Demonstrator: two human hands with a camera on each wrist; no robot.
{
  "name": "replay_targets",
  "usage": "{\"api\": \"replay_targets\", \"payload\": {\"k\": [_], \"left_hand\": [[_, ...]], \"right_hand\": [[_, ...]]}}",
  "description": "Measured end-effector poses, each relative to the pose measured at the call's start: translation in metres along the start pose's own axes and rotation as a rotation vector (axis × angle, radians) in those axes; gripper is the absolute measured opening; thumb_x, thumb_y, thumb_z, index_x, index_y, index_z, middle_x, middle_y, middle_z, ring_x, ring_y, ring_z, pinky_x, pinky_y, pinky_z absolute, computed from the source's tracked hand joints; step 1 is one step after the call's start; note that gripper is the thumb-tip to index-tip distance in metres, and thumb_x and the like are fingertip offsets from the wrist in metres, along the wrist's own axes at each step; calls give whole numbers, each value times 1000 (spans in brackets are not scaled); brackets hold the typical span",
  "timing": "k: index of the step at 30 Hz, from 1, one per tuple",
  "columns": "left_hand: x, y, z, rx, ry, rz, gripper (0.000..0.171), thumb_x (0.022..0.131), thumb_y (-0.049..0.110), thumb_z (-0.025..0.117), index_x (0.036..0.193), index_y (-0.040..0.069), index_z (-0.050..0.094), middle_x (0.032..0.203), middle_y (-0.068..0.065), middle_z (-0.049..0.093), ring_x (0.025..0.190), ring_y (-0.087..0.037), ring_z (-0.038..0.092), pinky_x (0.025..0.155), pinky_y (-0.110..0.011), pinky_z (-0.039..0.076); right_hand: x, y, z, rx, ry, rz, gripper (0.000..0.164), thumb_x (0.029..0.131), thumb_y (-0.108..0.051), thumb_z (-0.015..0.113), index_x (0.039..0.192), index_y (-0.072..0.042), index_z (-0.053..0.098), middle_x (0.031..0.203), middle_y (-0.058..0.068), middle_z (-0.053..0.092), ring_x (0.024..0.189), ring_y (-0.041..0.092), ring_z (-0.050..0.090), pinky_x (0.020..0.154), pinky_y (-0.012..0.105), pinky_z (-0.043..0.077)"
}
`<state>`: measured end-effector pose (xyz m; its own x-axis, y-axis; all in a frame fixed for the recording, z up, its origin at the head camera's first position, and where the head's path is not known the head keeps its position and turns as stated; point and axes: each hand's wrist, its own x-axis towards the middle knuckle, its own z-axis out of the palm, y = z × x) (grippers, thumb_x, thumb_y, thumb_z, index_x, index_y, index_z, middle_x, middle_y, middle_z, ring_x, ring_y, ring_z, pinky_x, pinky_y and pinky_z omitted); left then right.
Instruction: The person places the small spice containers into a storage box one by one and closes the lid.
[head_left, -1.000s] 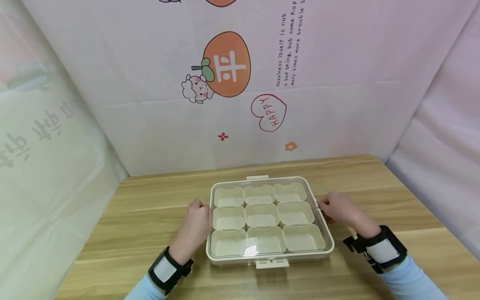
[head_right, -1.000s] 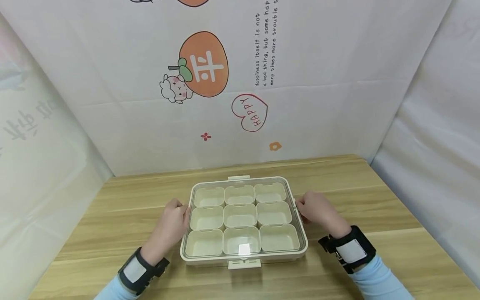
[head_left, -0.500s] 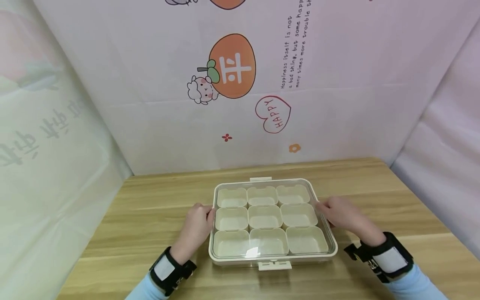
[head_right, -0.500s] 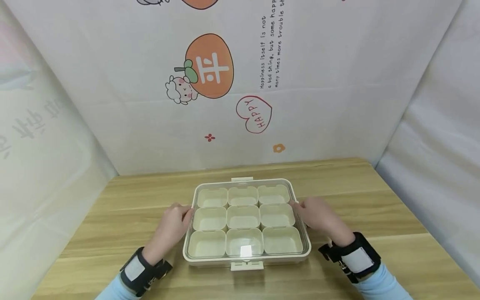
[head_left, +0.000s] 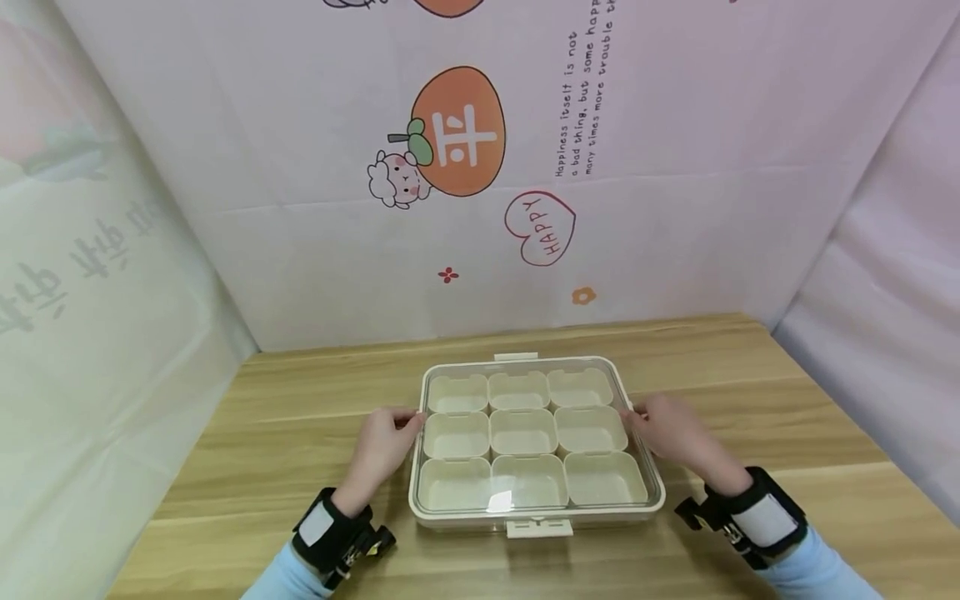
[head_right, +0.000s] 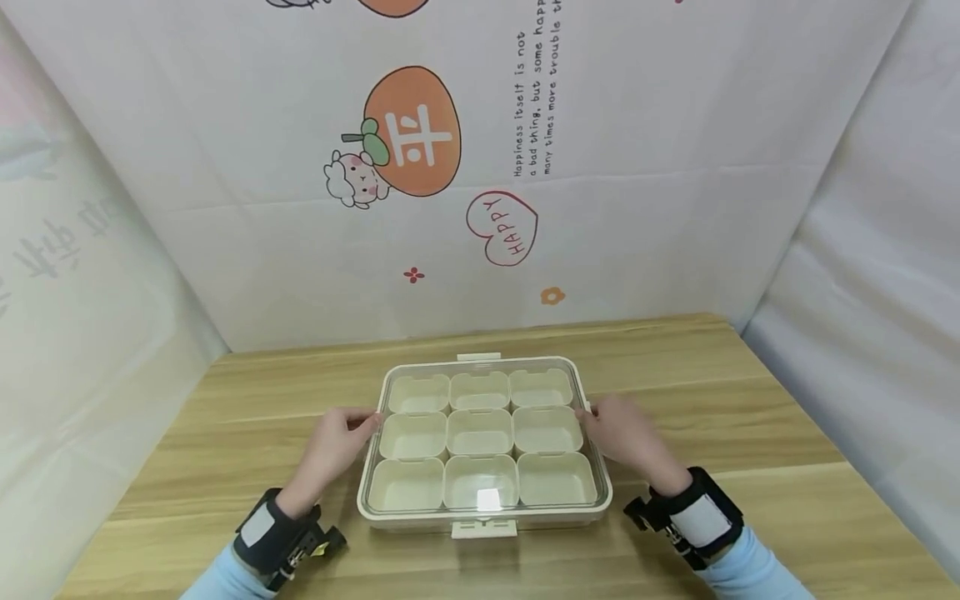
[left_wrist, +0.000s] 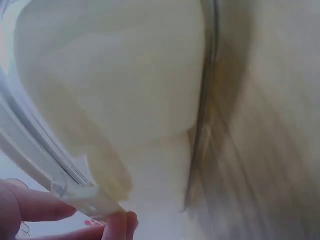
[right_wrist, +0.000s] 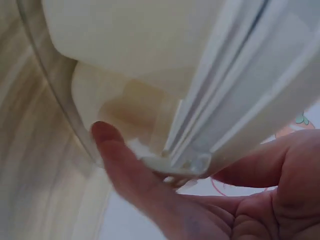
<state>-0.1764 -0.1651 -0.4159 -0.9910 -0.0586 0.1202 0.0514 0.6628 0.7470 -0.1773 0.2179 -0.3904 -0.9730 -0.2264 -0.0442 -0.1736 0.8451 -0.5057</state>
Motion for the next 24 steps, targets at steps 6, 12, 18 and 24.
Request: {"api": "replay_targets", "payload": {"k": [6,12,18,24], "left_hand": [[0,0,0,10,-13,16,24,89,23,64,99,4,74,91,-8,73,77,-13,64,66,-28,51],[-13,12,0,232,51,232,23,87,13,66,104,-3,69,94,-16,68,82,-22,63,68,-32,54],[-35,37,9,429,118,501,37,77,10,76,110,-1,66,105,-16,63,96,-27,60,80,-35,53],[-47,55,22,391,96,676,40,72,11,79,109,1,67,108,-12,64,101,-26,58,88,-37,50]], "right_hand": [[1,1,2,39,9,9,32,99,-20,45,75,-5,58,57,0,46,50,13,43,48,28,37],[5,1,3,27,-33,-1,35,101,-26,38,79,-6,56,63,2,51,56,14,47,51,29,40],[8,-5,-9,-161,-57,-14,35,99,-24,44,85,6,55,66,9,49,57,19,48,52,34,42],[18,-27,-20,-306,39,-106,50,90,-19,61,119,19,47,109,36,57,101,47,57,85,54,48]]}}
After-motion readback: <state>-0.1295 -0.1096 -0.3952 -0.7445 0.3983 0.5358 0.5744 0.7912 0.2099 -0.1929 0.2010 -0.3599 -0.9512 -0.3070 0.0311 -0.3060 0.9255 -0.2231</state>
